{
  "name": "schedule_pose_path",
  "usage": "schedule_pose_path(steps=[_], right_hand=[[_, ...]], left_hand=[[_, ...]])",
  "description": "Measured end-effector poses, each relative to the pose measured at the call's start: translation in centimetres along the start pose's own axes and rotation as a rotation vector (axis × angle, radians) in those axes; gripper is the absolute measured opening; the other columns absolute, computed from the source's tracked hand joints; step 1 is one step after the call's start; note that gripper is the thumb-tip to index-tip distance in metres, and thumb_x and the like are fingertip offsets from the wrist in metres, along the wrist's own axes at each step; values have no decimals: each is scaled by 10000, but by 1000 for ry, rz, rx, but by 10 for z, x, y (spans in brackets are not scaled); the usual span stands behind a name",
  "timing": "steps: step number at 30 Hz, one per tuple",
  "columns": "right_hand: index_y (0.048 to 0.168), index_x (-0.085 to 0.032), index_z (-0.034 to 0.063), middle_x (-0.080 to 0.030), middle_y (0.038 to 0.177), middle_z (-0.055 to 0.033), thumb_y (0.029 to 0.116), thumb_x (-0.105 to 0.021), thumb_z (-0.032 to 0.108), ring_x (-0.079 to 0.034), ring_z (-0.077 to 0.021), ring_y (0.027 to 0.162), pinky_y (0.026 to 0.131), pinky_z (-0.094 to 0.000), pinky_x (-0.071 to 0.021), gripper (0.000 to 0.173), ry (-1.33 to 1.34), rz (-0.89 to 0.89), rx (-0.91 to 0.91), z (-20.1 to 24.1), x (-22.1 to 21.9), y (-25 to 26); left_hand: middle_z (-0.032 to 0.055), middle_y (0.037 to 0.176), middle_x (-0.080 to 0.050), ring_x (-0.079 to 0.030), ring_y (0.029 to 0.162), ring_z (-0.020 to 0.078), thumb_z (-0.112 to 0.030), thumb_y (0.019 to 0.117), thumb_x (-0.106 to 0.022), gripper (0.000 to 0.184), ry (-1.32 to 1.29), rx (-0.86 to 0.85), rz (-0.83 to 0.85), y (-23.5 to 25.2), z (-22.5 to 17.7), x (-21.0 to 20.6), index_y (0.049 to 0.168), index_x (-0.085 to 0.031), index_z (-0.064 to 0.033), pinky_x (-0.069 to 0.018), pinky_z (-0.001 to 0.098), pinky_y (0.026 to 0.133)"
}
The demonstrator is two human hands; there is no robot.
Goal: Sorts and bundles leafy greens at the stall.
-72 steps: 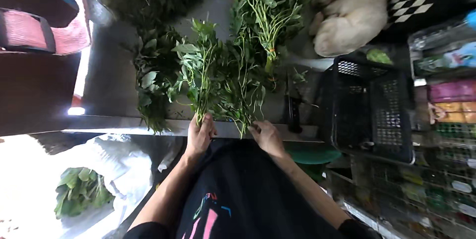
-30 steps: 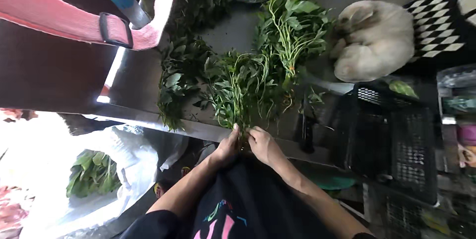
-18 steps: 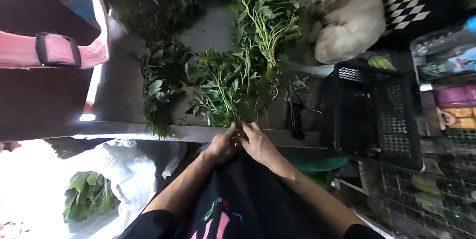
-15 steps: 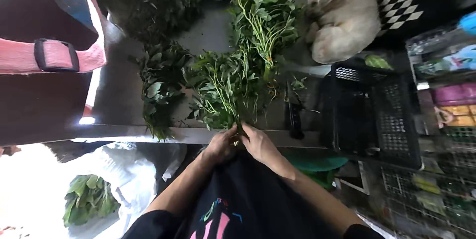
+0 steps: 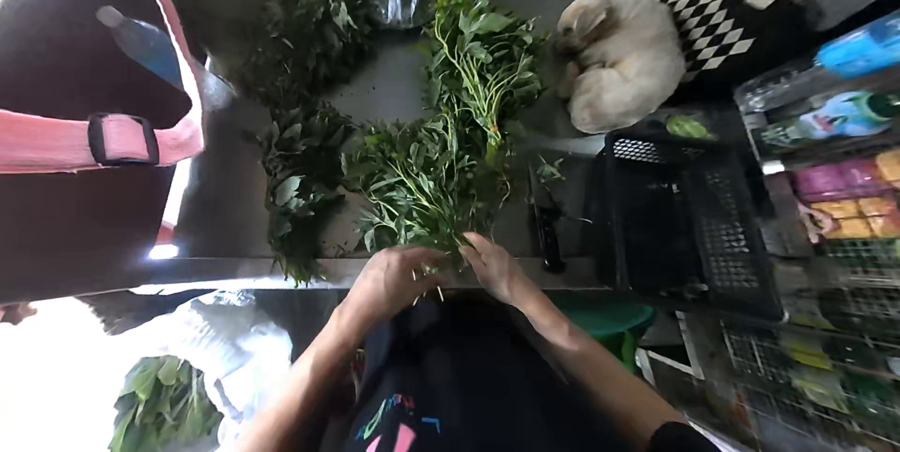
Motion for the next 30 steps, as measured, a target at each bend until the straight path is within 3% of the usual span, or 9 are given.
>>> schedule_pose_path(steps=[2, 4, 7, 11, 14, 17, 19, 23, 30], right_hand=[[1448, -516, 6, -660, 1172, -211, 1112, -398, 269, -647, -322, 1092, 999, -482, -509, 442, -23, 6, -4, 8, 9, 0], [1374, -571, -3, -655, 1191, -215, 1101, -441, 241, -643, -321, 1122, 1013, -473, -504, 389, -64, 16, 33, 24, 20, -4], [1311, -615, -5, -667, 1196, -195, 1073, -481, 176, -654, -289, 1133, 1032, -452, -503, 328, -68, 27, 109, 42, 40, -13], [1349, -625, 33, -729, 1137, -93, 1050, -573, 360, -702, -141, 1017, 963, -354, -555, 446, 270, -97, 206, 37, 67, -13], [1278, -635, 1, -724, 1117, -92, 1035, -581, 335, -705, -137, 974, 899, -333, -585, 417, 493, -273, 252, 3, 85, -1], [1310, -631, 20, -693, 1227, -155, 1071, -544, 308, -687, -240, 1112, 999, -419, -548, 385, 303, -420, -99, -69, 100, 28], [1355, -607, 18, -657, 1301, -188, 1068, -535, 311, -631, -303, 1227, 1080, -476, -479, 417, 127, -421, -316, -108, 99, 48], [1315, -618, -1, -656, 1282, -222, 1036, -582, 340, -625, -352, 1236, 1061, -521, -484, 442, 34, -413, -427, -111, 88, 72], [1435, -503, 22, -658, 1274, -233, 1029, -594, 298, -653, -369, 1188, 1022, -525, -511, 499, 75, -531, -445, -102, 73, 76]], left_hand=[[95, 1311, -676, -641, 1222, 256, -248, 972, -691, 377, 150, -167, -141, 16, -16, 6, 1330, -678, -129, -508, 470, 1056], [87, 1498, -553, -468, 1430, 285, -250, 954, -706, 545, 338, -252, -85, 37, -33, -3, 1469, -561, -150, -329, 558, 1191], [103, 1471, -578, -437, 1460, 308, -255, 1017, -609, 612, 508, -257, 0, 63, -42, -14, 1581, -395, -148, -152, 694, 1215], [137, 1296, -674, -570, 1329, 317, -101, 1049, -465, 405, 564, -220, 55, 87, -39, 3, 1445, -546, -88, -149, 654, 1229], [191, 1211, -691, -616, 1250, 354, -75, 1016, -500, 275, 530, -177, -90, 97, -30, 35, 1232, -643, 19, -267, 568, 1225], [233, 1271, -654, -603, 1248, 392, -43, 997, -543, 289, 410, -68, -334, 81, -29, 90, 1261, -644, 20, -428, 559, 1127], [192, 1260, -656, -618, 1210, 355, -57, 994, -531, 282, 362, -123, -537, 55, -35, 127, 1243, -655, -10, -493, 561, 1045], [102, 1152, -697, -607, 1255, 232, -206, 1056, -447, 265, 304, -438, -868, -4, -47, 173, 1112, -636, -28, -395, 495, 1180], [-165, 1098, -654, -585, 1209, 46, -283, 1082, -463, 166, 227, -485, -972, -97, -36, 160, 1084, -628, -262, -341, 402, 1212]])
Point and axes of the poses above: each hand's wrist, its own y-axis towards the middle knuckle, its own x-axis out of the back of the hand, z = x × y, the point moved 7 cm from there along y, towards the middle knuckle
